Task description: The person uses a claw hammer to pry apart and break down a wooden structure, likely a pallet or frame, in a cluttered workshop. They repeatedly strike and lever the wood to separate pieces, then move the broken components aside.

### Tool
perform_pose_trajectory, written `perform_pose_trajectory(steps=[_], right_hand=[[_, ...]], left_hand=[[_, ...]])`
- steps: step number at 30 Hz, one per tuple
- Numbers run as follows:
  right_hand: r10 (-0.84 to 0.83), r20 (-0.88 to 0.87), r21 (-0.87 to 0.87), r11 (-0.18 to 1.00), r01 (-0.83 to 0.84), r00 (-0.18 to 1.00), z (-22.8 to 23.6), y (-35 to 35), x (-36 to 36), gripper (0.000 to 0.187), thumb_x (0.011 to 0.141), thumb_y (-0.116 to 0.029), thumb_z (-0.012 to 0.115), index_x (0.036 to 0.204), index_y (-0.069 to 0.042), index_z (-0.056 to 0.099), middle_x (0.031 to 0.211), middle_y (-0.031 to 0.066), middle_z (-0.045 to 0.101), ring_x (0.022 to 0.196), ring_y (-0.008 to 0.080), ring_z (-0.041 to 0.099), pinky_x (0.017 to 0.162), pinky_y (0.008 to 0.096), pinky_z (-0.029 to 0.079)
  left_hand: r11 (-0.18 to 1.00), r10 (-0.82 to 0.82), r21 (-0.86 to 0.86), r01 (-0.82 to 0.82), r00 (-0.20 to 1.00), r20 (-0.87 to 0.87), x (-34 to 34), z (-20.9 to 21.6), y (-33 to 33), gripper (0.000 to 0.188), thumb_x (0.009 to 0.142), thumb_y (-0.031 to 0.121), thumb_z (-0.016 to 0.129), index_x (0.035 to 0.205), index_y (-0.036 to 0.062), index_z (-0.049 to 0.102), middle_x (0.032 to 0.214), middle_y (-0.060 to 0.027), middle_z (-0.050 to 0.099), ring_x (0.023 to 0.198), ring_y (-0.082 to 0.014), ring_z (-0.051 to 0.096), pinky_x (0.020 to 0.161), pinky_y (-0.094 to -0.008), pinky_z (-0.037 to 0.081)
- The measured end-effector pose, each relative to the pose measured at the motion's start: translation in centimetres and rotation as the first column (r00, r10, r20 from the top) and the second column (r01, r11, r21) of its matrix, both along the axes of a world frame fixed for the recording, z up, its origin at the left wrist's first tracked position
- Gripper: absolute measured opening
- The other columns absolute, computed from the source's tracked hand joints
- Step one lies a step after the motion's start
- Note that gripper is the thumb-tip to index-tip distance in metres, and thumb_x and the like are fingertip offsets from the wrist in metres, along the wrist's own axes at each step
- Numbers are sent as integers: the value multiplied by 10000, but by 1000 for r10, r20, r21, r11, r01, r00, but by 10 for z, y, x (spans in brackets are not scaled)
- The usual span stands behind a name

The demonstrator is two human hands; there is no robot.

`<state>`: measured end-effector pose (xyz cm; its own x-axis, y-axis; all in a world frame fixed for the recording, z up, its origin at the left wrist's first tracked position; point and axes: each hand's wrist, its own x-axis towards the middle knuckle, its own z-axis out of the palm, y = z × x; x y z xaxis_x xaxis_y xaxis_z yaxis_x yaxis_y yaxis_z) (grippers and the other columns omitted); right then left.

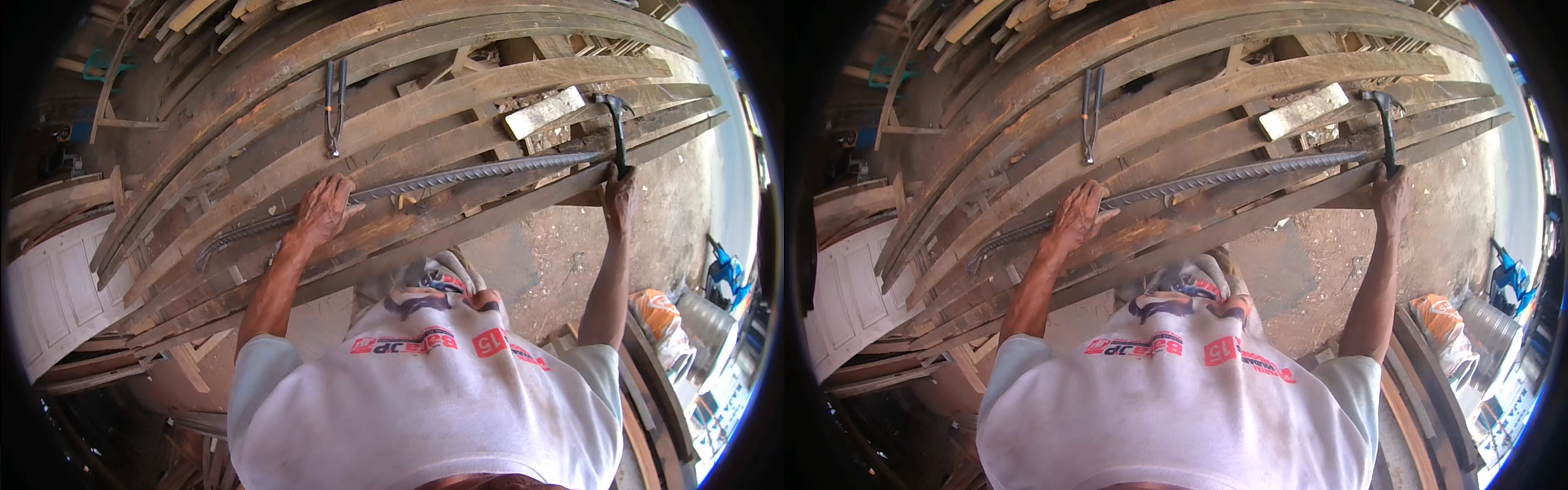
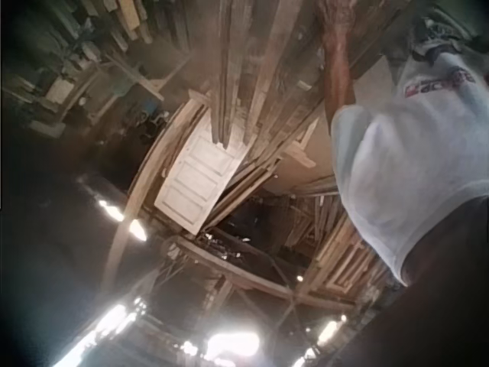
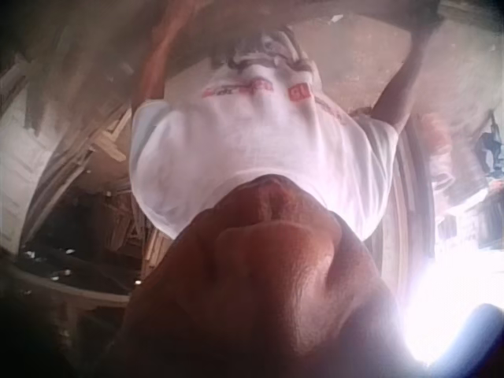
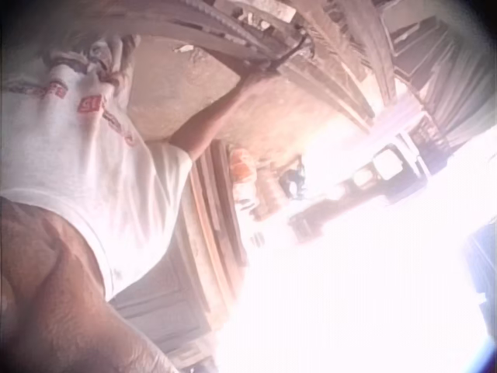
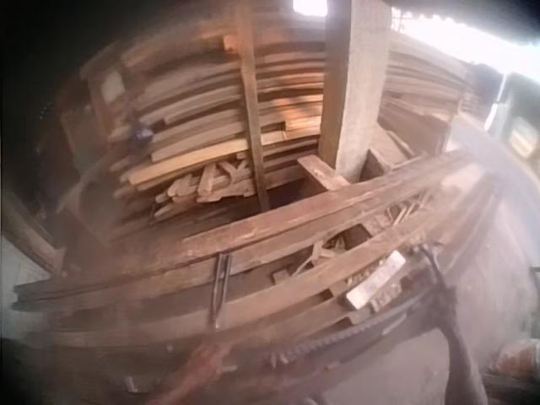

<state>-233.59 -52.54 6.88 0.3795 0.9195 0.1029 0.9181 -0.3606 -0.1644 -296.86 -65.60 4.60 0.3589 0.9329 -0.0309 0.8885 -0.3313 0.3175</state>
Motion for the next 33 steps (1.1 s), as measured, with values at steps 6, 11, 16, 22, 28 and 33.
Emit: perform_pose_trajectory(steps=[6, 11, 16, 22, 28, 33], right_hand=[[-41, -126, -65, 997, 32, 991, 13, 5, -7, 517, 1017, -514, 621, 1180, -24, 611, 1059, 281, 721, 1042, 463, 693, 852, 528, 524], [-38, -70, 15, 999, 39, 997, 1, 3, 0, 546, 1010, -532, 626, 1172, -11, 623, 1031, 276, 724, 999, 456, 703, 829, 512, 528], [-106, -90, -10, 994, 106, 990, 9, 4, -9, 537, 991, -521, 663, 1179, -20, 612, 1070, 275, 724, 1027, 456, 702, 841, 515, 532], [-110, -111, -17, 994, 109, 988, 19, 4, -17, 516, 1000, -484, 665, 1177, 0, 627, 1045, 281, 729, 997, 448, 716, 828, 509, 535], [-141, -97, -59, 989, 136, 985, 19, 4, -18, 545, 1000, -502, 651, 1221, -11, 575, 1108, 292, 710, 1032, 459, 700, 845, 521, 528], [-145, -37, -120, 983, 140, 989, 25, 8, -28, 497, 1028, -483, 608, 1200, -21, 544, 1124, 290, 704, 1047, 478, 688, 869, 540, 521]], left_hand=[[928, -22, -372, 26, 1000, 15, 6, 52, 1, 463, 907, 284, 823, 1146, -23, 573, 1074, -252, 666, 964, -455, 687, 802, -508, 561], [951, -76, -289, 110, 989, 125, -10, 74, 6, 431, 794, 148, 876, 1107, 20, 608, 999, -181, 684, 875, -417, 716, 719, -483, 580], [990, -109, -93, 103, 992, -67, -53, 105, 30, 474, 697, 82, 900, 1082, 71, 624, 1008, -135, 678, 838, -377, 716, 686, -477, 583], [966, -188, 116, 232, 934, -304, -109, 135, 102, 543, 640, 76, 888, 1132, 78, 656, 1061, -119, 666, 1055, -356, 654, 909, -509, 540], [984, 25, 173, 31, 951, -307, -139, 101, 149, 702, 837, 332, 809, 1468, 163, 553, 1480, -133, 534, 1390, -366, 490, 1136, -571, 416], [993, 118, 28, -115, 976, -182, -87, 43, 145, 855, 987, 777, 396, 1642, 229, 349, 1718, -136, 231, 1586, -402, 194, 1250, -646, 263]])
